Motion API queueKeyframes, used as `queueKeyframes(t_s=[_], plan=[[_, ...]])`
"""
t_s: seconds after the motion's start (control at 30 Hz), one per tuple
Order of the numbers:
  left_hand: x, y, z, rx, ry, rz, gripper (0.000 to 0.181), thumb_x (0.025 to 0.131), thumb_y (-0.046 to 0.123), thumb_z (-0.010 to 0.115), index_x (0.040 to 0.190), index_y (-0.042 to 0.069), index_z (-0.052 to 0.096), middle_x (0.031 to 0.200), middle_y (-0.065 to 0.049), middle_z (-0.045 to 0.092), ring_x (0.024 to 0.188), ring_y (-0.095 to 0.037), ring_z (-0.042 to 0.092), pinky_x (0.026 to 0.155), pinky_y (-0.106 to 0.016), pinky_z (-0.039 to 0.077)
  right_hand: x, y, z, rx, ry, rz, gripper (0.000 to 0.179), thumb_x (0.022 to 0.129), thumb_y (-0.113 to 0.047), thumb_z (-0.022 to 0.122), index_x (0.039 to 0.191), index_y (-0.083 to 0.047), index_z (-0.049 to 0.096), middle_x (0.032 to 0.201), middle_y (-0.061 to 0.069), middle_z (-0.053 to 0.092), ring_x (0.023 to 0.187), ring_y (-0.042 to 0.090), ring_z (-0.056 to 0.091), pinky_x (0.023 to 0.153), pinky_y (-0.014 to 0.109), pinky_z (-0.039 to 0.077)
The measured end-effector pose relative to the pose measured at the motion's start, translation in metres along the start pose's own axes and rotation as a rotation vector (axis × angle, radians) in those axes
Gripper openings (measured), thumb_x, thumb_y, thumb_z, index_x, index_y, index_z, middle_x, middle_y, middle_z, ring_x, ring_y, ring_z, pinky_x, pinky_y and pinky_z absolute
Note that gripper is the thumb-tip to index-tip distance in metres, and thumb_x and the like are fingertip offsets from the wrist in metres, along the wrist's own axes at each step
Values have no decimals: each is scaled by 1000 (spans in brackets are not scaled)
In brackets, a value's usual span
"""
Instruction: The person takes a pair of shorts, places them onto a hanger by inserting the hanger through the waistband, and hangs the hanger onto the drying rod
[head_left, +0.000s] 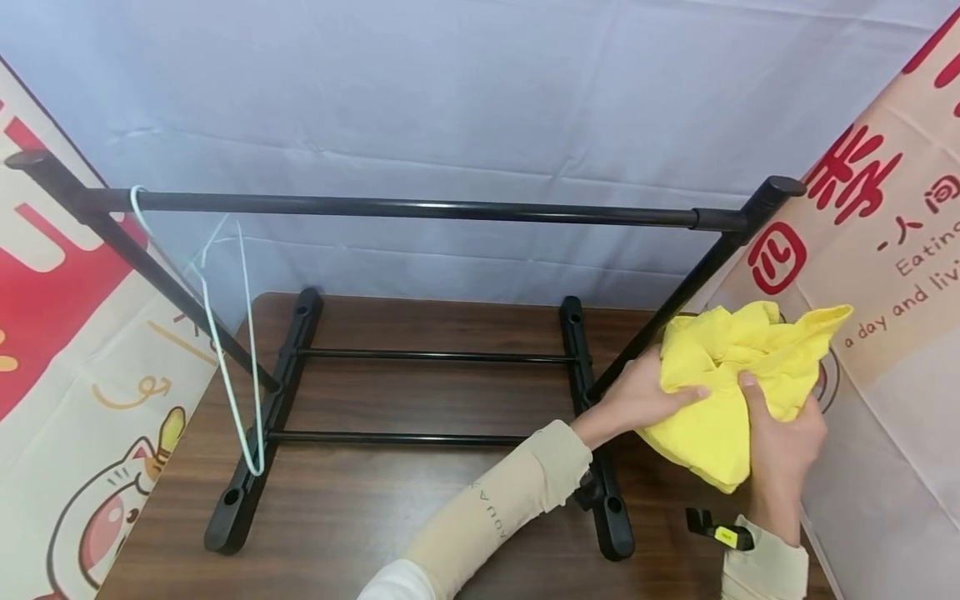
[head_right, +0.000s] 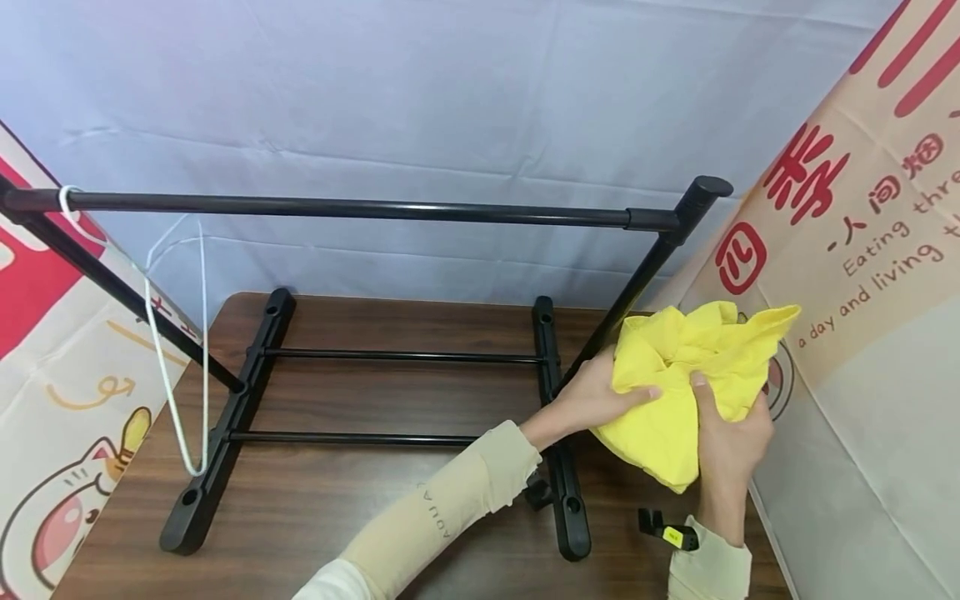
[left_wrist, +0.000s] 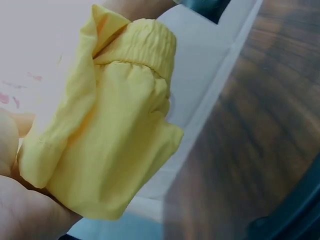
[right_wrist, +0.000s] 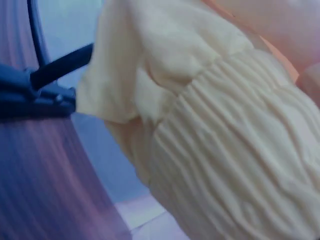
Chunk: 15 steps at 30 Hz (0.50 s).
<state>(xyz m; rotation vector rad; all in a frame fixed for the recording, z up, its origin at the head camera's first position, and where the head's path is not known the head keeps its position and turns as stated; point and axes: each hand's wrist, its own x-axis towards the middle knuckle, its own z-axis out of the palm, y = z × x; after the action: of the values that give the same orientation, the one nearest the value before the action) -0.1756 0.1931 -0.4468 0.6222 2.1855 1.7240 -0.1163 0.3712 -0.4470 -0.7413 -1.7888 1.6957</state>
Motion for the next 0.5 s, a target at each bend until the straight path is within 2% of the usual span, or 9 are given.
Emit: queueKeyframes(t_s=[0.1,0.23,0.33,0.5], plan=[[-5,13,-9,44,-28,35,59,94,36,79,143,26,47,98,10,64,73,2,65,67,-15,54,-10,-7,3,58,36,-34,55,85,-17,89,136,-17,69,112,-12,71,94,1,66,78,8,50],[-15,29,-24,112,-61,85,62,95,37,79,143,20,45,97,7,63,71,2,64,65,-15,54,-25,-16,10,180,70,-141,54,83,-11,88,135,-13,70,122,-2,73,106,10,68,85,13,51],[-25,39,-35,148,-74,101,66,94,39,79,145,17,43,97,6,62,71,1,64,63,-15,54,-36,-22,16,248,90,-251,53,82,-6,86,133,-9,70,126,6,73,112,17,68,90,18,54],[-43,48,-52,213,-70,146,70,93,41,80,144,13,43,99,6,59,74,2,61,64,-13,53,-57,-27,32,319,132,-462,50,80,-5,84,127,1,71,119,13,75,109,22,71,94,24,56]])
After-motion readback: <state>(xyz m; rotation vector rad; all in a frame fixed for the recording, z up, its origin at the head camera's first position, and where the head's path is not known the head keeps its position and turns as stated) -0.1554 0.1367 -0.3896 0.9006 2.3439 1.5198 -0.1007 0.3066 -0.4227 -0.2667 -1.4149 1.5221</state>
